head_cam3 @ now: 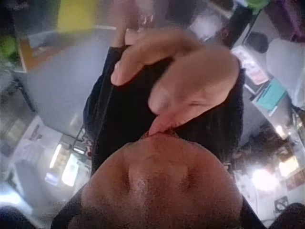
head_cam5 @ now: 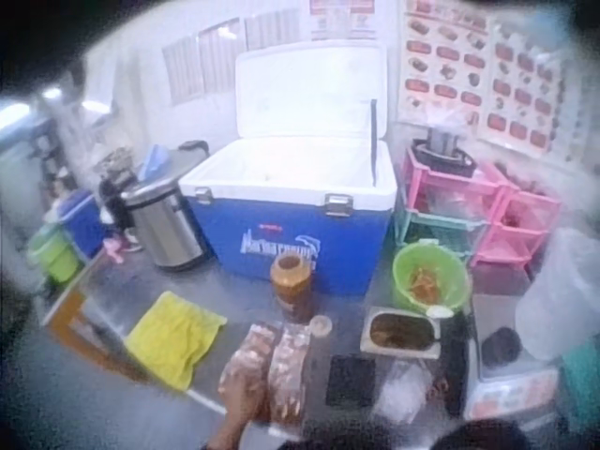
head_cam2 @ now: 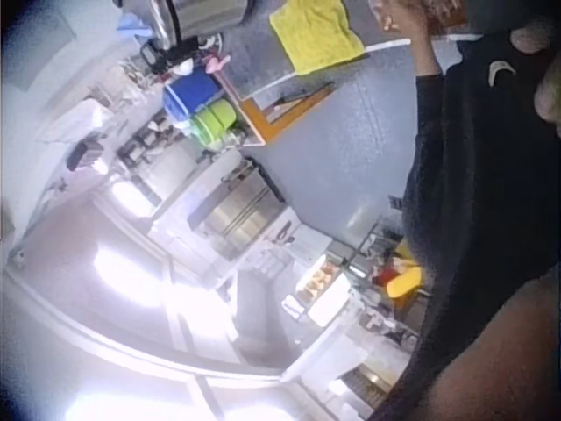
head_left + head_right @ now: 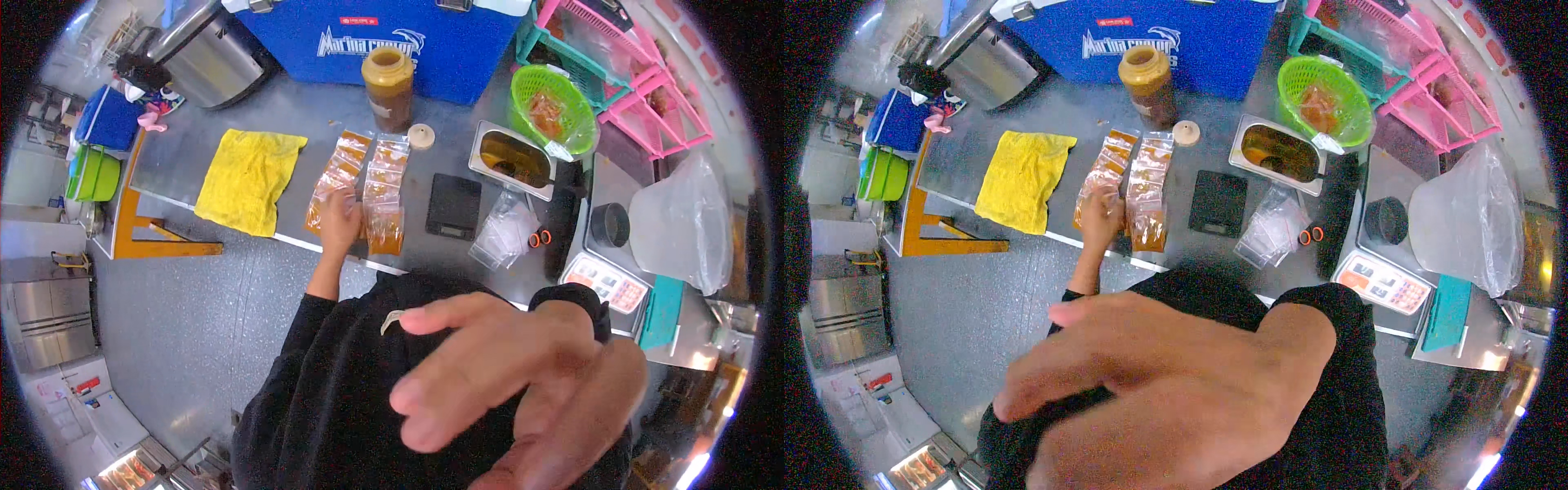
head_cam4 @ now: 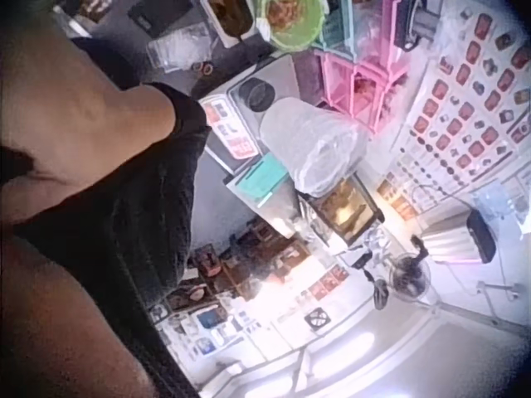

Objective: The person uses a ladle to transfer sauce from a metal container into plastic pouches, which are then sealed by hand and placed on the workstation.

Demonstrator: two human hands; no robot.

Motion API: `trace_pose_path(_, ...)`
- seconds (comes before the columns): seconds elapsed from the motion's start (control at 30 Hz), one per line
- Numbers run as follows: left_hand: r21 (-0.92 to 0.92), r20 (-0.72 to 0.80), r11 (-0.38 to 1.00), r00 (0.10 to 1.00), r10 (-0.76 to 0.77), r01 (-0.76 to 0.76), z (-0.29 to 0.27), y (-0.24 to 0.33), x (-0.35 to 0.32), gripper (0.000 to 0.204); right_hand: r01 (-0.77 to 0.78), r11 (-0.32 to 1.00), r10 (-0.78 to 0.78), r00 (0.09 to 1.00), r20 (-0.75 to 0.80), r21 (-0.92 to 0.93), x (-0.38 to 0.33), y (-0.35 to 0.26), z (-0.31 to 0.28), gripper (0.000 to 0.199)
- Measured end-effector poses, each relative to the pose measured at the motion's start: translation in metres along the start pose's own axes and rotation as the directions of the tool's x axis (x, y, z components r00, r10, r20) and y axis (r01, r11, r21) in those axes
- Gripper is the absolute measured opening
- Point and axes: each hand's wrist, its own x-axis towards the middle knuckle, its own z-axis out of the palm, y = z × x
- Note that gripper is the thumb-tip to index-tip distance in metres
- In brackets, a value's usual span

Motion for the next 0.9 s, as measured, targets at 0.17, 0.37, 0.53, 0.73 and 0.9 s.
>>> trace_pose_path(0.17,0.247,-0.176,0.926,0.953,-0.247,0.286,-0.051,-0.070,0.005,0.029,0.012,0.989,-0.014,1.000,-0.014,-0.147,0.013,0.001,0.012,0.037)
trace_pose_path(0.37,0.377,-0.312,0.854,0.917,-0.248,0.359,-0.100,-0.147,0.009,0.022,-0.623,0.723,0.551,0.781,-0.294,-0.300,-0.001,0.101,0.012,0.037)
trace_pose_path(0.53,0.538,-0.079,0.801,0.962,-0.263,0.264,-0.103,-0.154,0.021,0.032,-0.763,0.068,0.898,0.328,-0.294,-0.642,-0.210,0.353,-0.012,0.016)
trace_pose_path(0.73,0.631,-0.110,0.710,0.942,-0.318,0.313,-0.099,-0.186,-0.012,0.035,-0.471,0.047,0.893,0.416,-0.174,-0.881,-0.252,0.392,0.038,0.013)
trace_pose_path(0.9,0.623,-0.073,0.670,0.883,-0.465,0.404,-0.103,-0.181,0.000,0.034,-0.449,0.106,0.866,0.480,-0.140,-0.887,-0.249,0.377,0.039,0.012)
